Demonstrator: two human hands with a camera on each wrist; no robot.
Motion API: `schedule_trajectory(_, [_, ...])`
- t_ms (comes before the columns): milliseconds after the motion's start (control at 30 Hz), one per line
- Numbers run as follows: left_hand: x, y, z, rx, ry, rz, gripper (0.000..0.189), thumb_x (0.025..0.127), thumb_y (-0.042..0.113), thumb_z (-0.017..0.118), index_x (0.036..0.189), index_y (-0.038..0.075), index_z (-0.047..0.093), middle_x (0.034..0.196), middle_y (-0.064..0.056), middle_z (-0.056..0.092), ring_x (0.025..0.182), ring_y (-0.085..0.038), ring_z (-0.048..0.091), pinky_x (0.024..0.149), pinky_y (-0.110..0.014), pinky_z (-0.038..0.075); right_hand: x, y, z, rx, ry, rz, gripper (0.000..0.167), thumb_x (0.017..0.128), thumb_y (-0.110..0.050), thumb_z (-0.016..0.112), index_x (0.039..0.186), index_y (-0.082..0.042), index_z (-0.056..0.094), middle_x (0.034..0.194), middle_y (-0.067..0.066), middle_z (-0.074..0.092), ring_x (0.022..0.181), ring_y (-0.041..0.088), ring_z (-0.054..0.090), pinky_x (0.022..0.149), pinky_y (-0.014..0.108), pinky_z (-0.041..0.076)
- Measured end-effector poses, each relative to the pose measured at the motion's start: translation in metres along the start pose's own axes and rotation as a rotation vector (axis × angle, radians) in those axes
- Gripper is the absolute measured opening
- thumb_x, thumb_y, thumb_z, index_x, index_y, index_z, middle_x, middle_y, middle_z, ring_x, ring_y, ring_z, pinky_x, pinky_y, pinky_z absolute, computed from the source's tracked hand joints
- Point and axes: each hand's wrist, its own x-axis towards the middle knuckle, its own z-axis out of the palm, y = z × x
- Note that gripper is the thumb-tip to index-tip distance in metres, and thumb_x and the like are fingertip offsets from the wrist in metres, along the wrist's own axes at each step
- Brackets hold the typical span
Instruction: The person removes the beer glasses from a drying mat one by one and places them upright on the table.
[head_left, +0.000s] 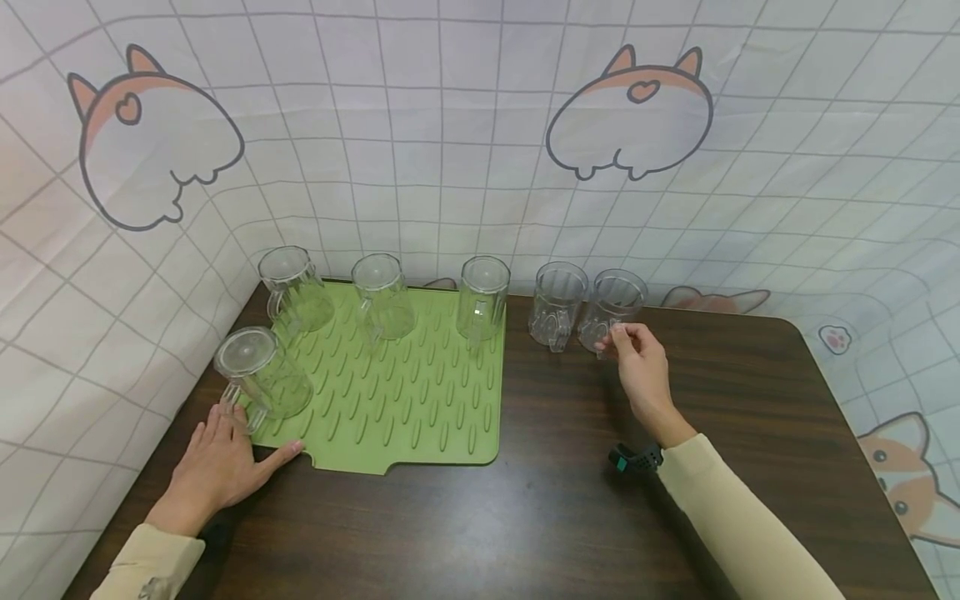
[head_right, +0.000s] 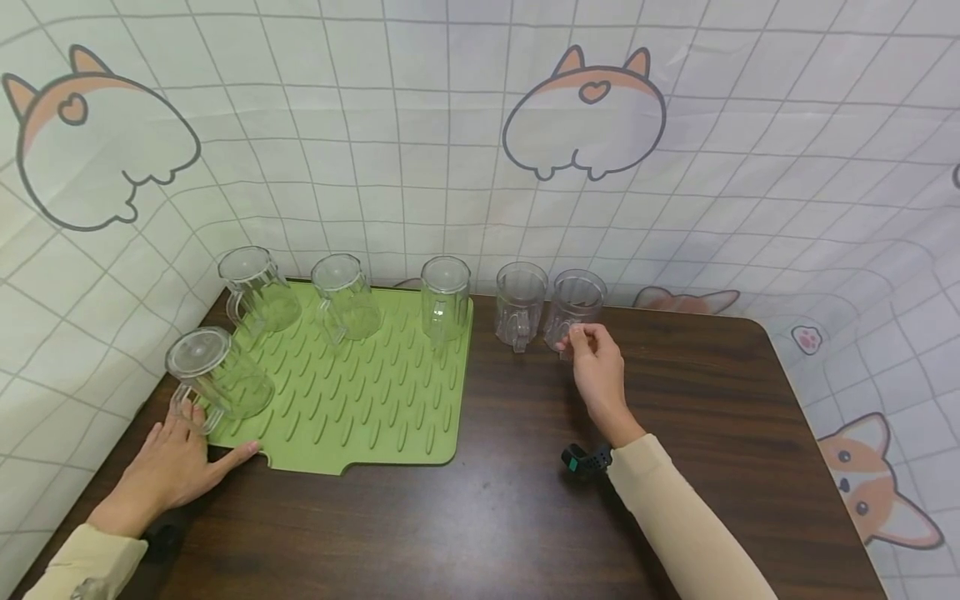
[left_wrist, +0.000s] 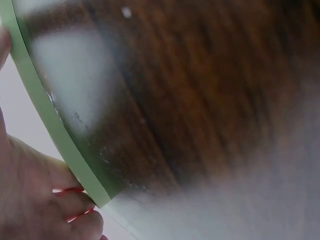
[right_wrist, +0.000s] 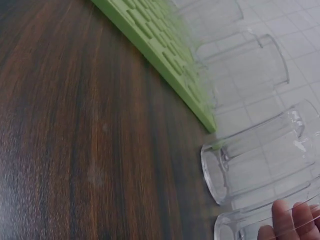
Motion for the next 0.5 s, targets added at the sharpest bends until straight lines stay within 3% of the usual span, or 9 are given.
schedule_trajectory(133, [0.000,-0.001,0.001,-0.007,-0.008,-0.002,0.128,0.094,0.081,0.042,0.148,-0.032,0.017,0.156,-0.055,0.009,0.147,-0.069,0.012,0.119,-0.078,0.016,-0.001,0.000,-0.001,-0.032,0.002,0.018,0.048,0.109,-0.043,0.051,0.129,0.000,0.058,0.106,0.001,0.067,0.100,0.007,0.068,0.104,0.033,0.056])
schedule_trajectory(300, [0.000,-0.001,0.001,-0.015,-0.009,-0.001,0.127,0.094,0.081,0.042,0.149,-0.031,0.016,0.156,-0.054,0.008,0.147,-0.069,0.011,0.120,-0.078,0.015,-0.004,-0.002,-0.007,-0.067,0.085,0.037,0.043,0.103,-0.050,0.058,0.123,-0.012,0.059,0.104,-0.007,0.062,0.099,0.012,0.066,0.087,0.021,0.054])
schedule_trajectory(500, [0.000,0.000,0.000,-0.011,-0.020,0.001,0.129,0.094,0.082,0.041,0.149,-0.031,0.015,0.156,-0.055,0.006,0.148,-0.069,0.009,0.120,-0.077,0.013,-0.005,-0.008,-0.016,0.030,0.175,-0.014,0.032,0.101,-0.043,0.065,0.117,-0.017,0.057,0.099,-0.011,0.061,0.089,0.004,0.067,0.080,0.013,0.055])
